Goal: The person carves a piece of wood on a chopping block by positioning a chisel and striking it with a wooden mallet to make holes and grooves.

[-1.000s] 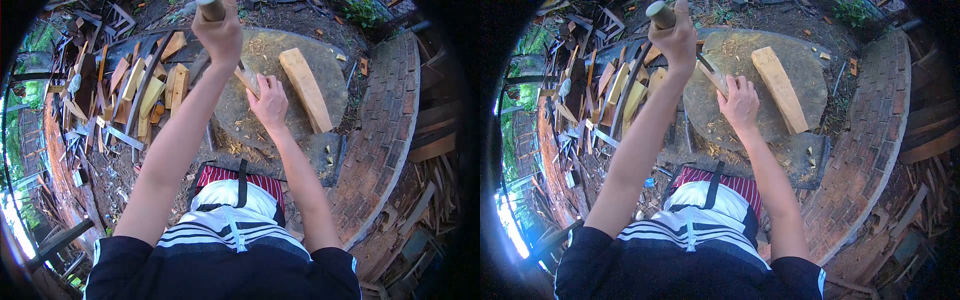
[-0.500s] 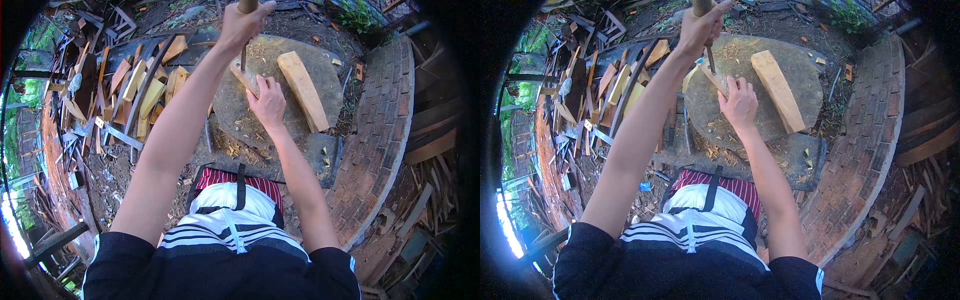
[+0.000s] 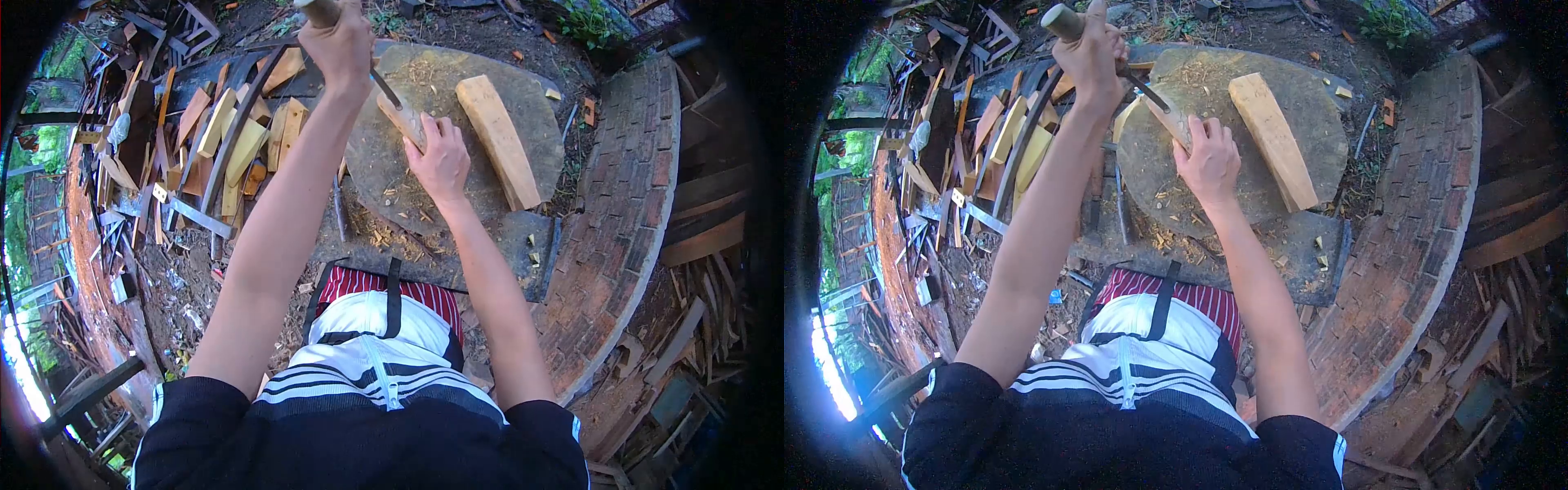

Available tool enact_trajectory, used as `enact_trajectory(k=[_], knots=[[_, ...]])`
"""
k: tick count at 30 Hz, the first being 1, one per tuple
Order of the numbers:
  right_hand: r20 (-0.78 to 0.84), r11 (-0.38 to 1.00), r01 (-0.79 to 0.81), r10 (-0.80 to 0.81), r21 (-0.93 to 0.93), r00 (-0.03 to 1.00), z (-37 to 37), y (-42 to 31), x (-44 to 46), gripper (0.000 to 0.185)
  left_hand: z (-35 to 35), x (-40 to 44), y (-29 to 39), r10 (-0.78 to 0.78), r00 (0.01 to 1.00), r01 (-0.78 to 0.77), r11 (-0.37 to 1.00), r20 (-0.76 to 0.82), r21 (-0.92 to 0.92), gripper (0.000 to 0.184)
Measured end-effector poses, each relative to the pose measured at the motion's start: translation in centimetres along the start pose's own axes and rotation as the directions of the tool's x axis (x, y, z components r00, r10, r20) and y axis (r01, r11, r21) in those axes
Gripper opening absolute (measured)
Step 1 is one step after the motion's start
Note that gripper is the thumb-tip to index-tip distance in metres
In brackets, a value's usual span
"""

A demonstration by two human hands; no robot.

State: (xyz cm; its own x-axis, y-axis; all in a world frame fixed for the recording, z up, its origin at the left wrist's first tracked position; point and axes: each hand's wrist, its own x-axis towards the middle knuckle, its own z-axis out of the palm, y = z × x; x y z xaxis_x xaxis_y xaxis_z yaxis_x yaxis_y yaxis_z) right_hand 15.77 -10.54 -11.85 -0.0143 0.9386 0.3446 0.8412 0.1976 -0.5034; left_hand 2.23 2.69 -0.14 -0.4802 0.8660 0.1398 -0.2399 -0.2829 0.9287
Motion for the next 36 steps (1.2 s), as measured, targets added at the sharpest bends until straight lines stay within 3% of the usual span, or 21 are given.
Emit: enact_trajectory(k=[5, 12, 14, 17, 24, 27, 33, 36], knots=[[0.004, 1.000, -0.016, 0.016, 0.010, 1.000, -0.3, -0.1, 0.1, 0.048, 1.5, -0.9, 0.1, 0.127, 0.992, -0.128, 0.991, 0.022, 0.047, 0.033], [-0.028, 1.000, 0.008, -0.007, 0.024, 1.000, 0.2, 0.3, 0.0, 0.050, 2.0, -2.7, 0.7, 0.069, 0.992, -0.079, 0.992, 0.105, 0.093, 0.036], [-0.024, 0.999, 0.015, -0.014, 0.029, 1.000, 0.2, 0.4, 0.0, 0.050, 1.8, -2.5, 0.4, 0.196, 0.965, -0.237, 0.937, 0.175, 0.257, 0.036], [-0.009, 1.000, -0.013, 0.013, 0.028, 1.000, -0.3, 0.0, 0.1, 0.050, 2.9, -2.9, 2.1, 0.125, 0.978, -0.148, 0.980, 0.164, 0.136, 0.035], [-0.016, 1.000, -0.005, 0.005, 0.024, 1.000, -0.1, 0.2, 0.1, 0.049, 2.0, -2.0, 1.3, 0.081, 0.972, -0.112, 0.985, 0.220, 0.132, 0.033], [-0.010, 1.000, 0.006, -0.006, 0.029, 1.000, 0.2, 0.4, 0.0, 0.050, 2.0, -1.9, 1.1, 0.081, 0.983, -0.108, 0.981, 0.165, 0.158, 0.033], [-0.008, 1.000, 0.007, -0.007, 0.024, 1.000, 0.1, 0.4, 0.0, 0.050, 1.9, -1.7, 0.9, 0.116, 0.964, -0.152, 0.979, 0.238, 0.139, 0.032], [-0.012, 1.000, 0.009, -0.009, 0.018, 1.000, 0.1, 0.4, 0.1, 0.050, 1.8, -1.4, 0.9, 0.060, 0.946, -0.095, 0.991, 0.319, 0.095, 0.032]])
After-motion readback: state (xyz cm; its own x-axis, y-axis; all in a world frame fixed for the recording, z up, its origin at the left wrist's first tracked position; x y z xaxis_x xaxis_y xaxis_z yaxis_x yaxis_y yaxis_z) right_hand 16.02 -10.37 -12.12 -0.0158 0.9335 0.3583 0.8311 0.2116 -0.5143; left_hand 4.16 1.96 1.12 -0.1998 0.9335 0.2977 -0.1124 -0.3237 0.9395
